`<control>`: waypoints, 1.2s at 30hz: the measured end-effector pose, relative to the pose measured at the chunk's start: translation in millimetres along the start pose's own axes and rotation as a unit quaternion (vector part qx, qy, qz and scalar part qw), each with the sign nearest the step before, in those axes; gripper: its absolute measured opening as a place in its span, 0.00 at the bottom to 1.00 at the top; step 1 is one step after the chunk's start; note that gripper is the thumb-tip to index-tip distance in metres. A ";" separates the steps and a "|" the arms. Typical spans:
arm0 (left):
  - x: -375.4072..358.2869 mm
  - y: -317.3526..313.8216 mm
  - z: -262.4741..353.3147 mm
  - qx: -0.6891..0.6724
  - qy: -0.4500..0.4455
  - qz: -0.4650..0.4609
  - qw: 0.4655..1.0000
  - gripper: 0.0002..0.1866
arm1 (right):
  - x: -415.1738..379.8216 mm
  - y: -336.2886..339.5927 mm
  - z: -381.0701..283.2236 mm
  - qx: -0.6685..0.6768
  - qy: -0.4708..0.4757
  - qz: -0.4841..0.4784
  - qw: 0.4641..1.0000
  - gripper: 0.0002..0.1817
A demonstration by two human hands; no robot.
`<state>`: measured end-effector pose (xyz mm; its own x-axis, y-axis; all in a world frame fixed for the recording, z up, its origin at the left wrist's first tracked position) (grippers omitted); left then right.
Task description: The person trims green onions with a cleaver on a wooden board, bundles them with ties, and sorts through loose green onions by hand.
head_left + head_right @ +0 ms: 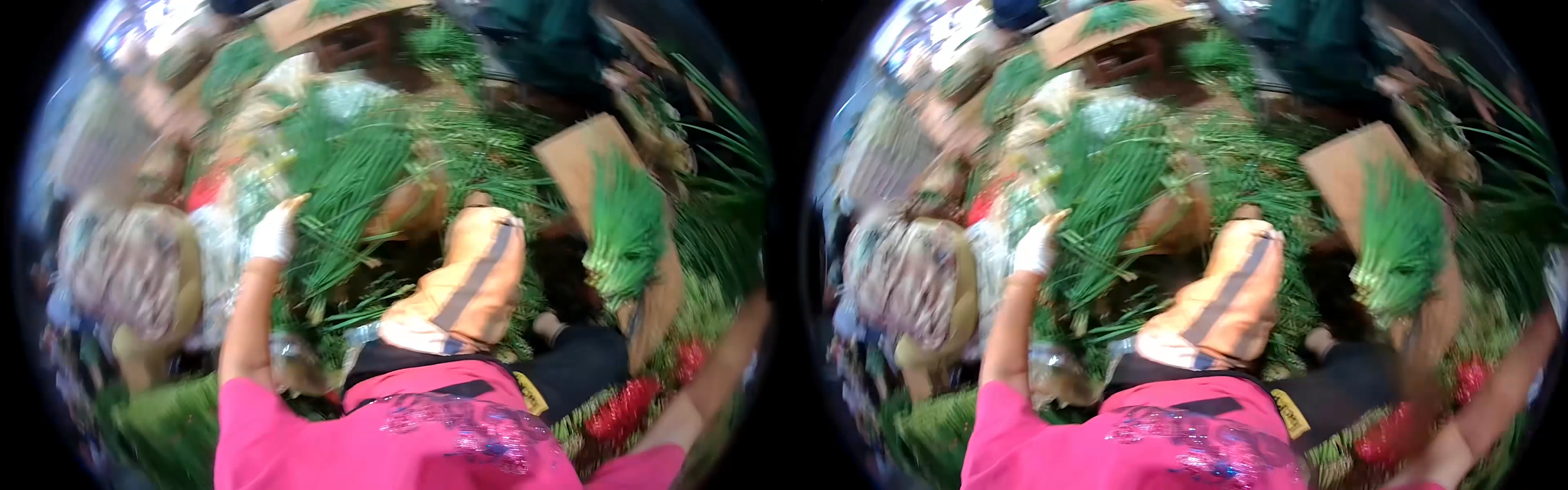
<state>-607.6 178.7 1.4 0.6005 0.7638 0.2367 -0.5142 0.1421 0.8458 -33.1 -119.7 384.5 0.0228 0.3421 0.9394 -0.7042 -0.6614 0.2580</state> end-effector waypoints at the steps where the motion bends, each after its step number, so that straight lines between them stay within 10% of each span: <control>1: 7.2 0.3 6.3 0.037 0.136 -0.098 0.985 0.29 | -8.7 -30.1 37.9 -0.180 0.006 -0.040 0.983 0.19; 2: 7.5 -2.8 -13.7 0.090 0.100 -0.104 0.986 0.24 | -26.8 -40.4 63.8 -0.344 0.003 -0.079 0.935 0.19; 5: 10.5 -2.3 -34.7 0.155 0.058 -0.095 0.982 0.14 | -91.5 -27.0 -3.0 0.236 0.152 -0.149 0.948 0.10; 8: 4.4 27.3 -19.6 0.169 0.063 -0.059 0.982 0.07 | -159.6 -32.9 -23.5 0.111 0.328 -0.242 0.906 0.11; 10: -2.8 41.9 -11.4 0.192 -0.086 0.042 0.977 0.08 | -236.8 -49.7 -23.9 0.124 0.365 -0.340 0.858 0.13; 12: -12.5 47.3 -13.1 -0.049 0.073 0.010 0.996 0.08 | -303.4 -58.4 -35.3 0.076 0.401 -0.400 0.821 0.22; 13: -4.8 53.0 12.9 0.146 0.001 0.026 0.989 0.09 | -308.4 -39.7 -52.4 0.074 0.365 -0.440 0.817 0.30; 16: -3.2 65.8 52.0 0.001 -0.015 0.015 1.000 0.09 | -268.6 4.2 -121.2 0.165 0.281 -0.434 0.840 0.45; 20: 5.0 55.2 106.7 -0.028 -0.086 -0.025 0.996 0.09 | -191.6 49.0 -222.5 0.400 0.242 -0.423 0.776 0.20; 23: 11.8 47.4 152.7 -0.026 -0.115 -0.054 0.991 0.10 | -167.6 62.1 -276.4 0.472 0.230 -0.309 0.793 0.26; 29: 18.3 41.9 169.7 0.017 -0.131 -0.092 0.987 0.09 | -182.7 55.8 -316.6 0.336 0.389 -0.327 0.793 0.04; 34: -26.6 45.5 5.9 0.021 0.140 0.000 0.990 0.14 | -169.5 -30.8 -143.5 0.302 0.063 -0.353 0.883 0.12; 36: -53.7 57.8 -18.8 0.007 0.044 0.179 0.983 0.13 | -188.6 -76.9 -49.3 0.353 -0.198 -0.388 0.828 0.13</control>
<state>-681.1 157.8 28.6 0.3261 0.8152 0.4786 -0.6748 -0.1539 0.7218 -18.2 -100.5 176.4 0.6040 0.6939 0.3920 0.2199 -0.6179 0.7549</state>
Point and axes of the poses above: each hand's wrist, its own x-axis towards the middle knuckle, its own y-axis out of the back of the hand, z = x × y, the point moved 1 cm from there along x, towards the middle knuckle, and after that the axes turned 14 degrees about -x, right-handed, at the moved point
